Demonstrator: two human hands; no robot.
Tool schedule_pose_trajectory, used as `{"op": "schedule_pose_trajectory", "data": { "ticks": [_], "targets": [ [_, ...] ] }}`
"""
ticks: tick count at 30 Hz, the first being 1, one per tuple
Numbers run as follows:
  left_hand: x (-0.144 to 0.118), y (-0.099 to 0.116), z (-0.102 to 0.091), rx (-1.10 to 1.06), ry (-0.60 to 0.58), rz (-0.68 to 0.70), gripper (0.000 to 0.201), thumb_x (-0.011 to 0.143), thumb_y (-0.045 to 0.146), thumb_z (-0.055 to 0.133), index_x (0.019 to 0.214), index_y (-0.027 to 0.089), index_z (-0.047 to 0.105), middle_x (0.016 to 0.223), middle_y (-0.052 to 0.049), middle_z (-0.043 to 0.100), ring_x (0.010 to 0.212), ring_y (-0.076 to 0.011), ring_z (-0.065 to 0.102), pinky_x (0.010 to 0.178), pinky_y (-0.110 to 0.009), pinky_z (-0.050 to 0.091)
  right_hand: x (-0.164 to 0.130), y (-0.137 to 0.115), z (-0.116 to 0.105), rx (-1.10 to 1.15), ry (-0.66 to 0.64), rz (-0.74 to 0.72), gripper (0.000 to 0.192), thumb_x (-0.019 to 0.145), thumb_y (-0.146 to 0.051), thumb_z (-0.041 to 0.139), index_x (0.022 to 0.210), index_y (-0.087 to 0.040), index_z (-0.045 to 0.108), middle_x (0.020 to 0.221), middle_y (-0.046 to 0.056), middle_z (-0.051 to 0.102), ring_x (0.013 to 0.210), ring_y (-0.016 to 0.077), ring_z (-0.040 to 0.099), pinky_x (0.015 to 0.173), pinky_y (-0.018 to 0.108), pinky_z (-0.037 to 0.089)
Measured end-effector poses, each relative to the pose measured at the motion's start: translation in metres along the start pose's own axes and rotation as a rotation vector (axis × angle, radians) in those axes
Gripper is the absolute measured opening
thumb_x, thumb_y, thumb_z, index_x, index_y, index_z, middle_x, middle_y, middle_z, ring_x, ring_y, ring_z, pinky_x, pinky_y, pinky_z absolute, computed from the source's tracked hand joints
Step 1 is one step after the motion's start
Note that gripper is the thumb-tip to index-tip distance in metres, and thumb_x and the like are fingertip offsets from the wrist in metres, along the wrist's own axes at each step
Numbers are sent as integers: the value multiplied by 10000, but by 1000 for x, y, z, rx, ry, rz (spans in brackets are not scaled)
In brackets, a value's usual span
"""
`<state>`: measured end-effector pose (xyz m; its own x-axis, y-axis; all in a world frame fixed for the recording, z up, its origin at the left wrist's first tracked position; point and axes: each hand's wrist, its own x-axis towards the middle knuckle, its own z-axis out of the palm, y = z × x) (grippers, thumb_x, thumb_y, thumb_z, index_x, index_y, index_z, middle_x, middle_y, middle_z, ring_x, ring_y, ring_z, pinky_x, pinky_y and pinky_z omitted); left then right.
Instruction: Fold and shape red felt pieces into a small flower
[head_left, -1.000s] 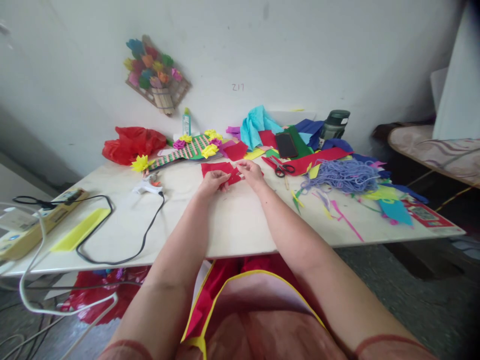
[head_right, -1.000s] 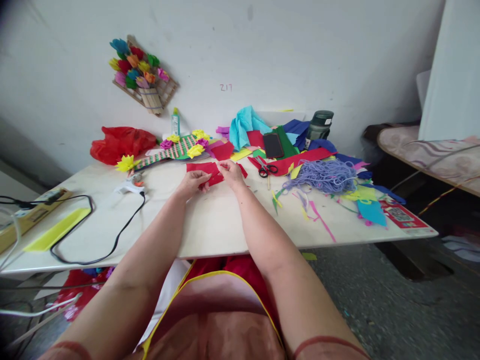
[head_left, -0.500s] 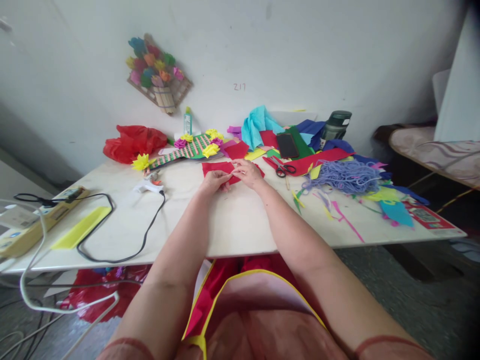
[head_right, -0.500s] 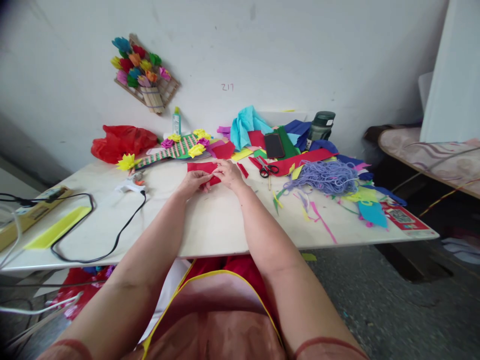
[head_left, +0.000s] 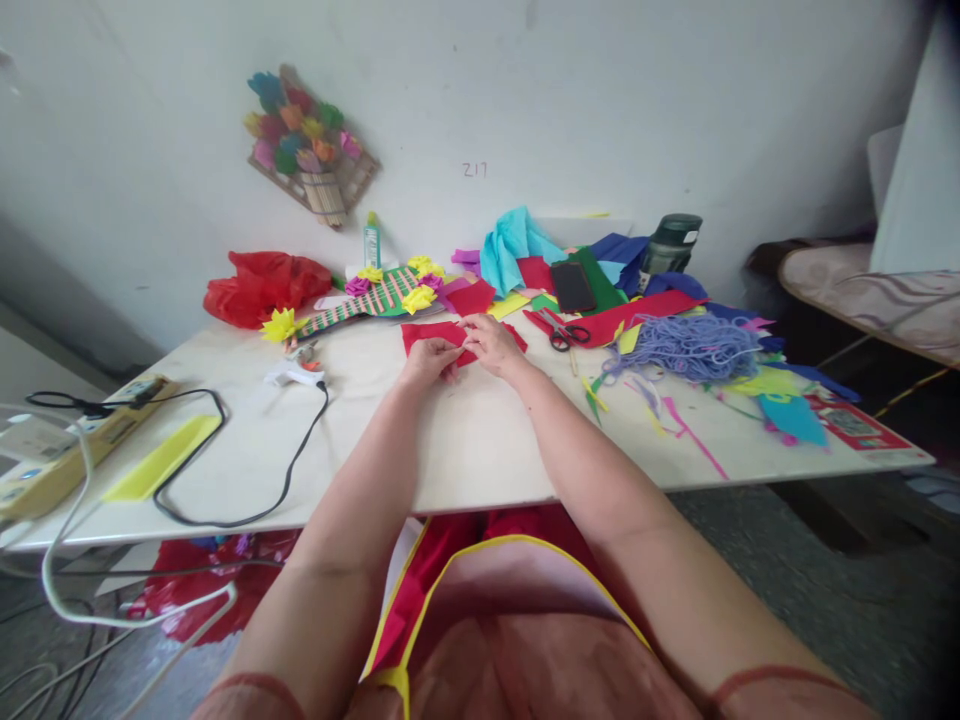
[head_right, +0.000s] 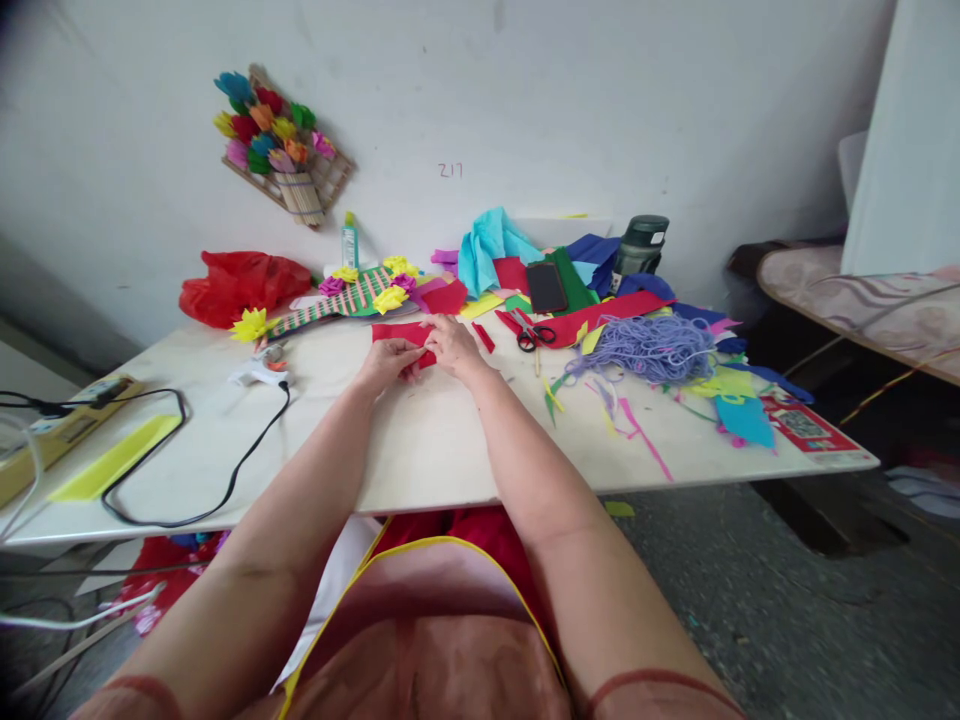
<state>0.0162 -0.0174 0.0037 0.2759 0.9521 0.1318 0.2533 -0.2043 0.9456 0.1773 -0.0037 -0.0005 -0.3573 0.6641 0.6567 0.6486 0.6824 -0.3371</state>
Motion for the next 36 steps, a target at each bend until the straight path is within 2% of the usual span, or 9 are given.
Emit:
{"op": "schedule_pose_trajectory", "data": {
  "ticks": [8, 18, 25, 30, 33, 36],
  "targets": [
    [-1, 5, 4, 23, 61, -5, 203, 747, 293, 620, 631, 138, 559, 451, 6, 576, 364, -93, 499, 393, -197, 372, -1, -14, -2, -98, -24, 105, 188, 787, -113, 481, 789, -207, 644, 1144, 48, 587, 1061, 203, 506, 935, 342, 390],
    [1, 3, 5, 45, 77, -17, 214, 738, 320, 632, 640, 140, 570, 452, 5, 578, 371, -98, 507, 398, -198, 384, -2, -17, 0, -139, -16, 206, 156, 808, -136, 501, 778, -206, 637, 1156, 48, 598, 1072, 221, 501, 923, 372, 358],
    [6, -1, 5, 44, 97, -35, 244, 720, 348, 654, 626, 141, 566, 443, 8, 573, 357, -94, 505, 386, -191, 377, 0, -22, 7, -194, 3, 188, 196, 812, -107, 467, 853, -174, 646, 1158, 111, 571, 1078, 255, 480, 998, 422, 278],
    [5, -1, 5, -7, 85, -35, 288, 702, 399, 671, 635, 140, 568, 449, 6, 577, 359, -93, 504, 386, -195, 378, -1, -17, 7, -212, 109, 217, 222, 807, -95, 446, 832, -171, 653, 1153, 120, 573, 1073, 271, 480, 1034, 453, 240],
    [3, 0, 4, -38, 76, -30, 305, 696, 407, 679, 618, 140, 553, 457, 0, 583, 356, -91, 503, 380, -193, 359, -3, -8, 0, -182, 251, 300, 205, 798, -119, 463, 788, -192, 654, 1190, 95, 571, 1063, 262, 500, 1008, 449, 290],
    [3, 0, 3, -55, 72, -15, 309, 702, 411, 672, 616, 140, 551, 466, -2, 590, 355, -87, 501, 375, -189, 339, -4, 1, -3, -95, 341, 364, 197, 798, -147, 461, 772, -193, 651, 1182, 95, 580, 1061, 251, 520, 968, 427, 349]
  ]
}}
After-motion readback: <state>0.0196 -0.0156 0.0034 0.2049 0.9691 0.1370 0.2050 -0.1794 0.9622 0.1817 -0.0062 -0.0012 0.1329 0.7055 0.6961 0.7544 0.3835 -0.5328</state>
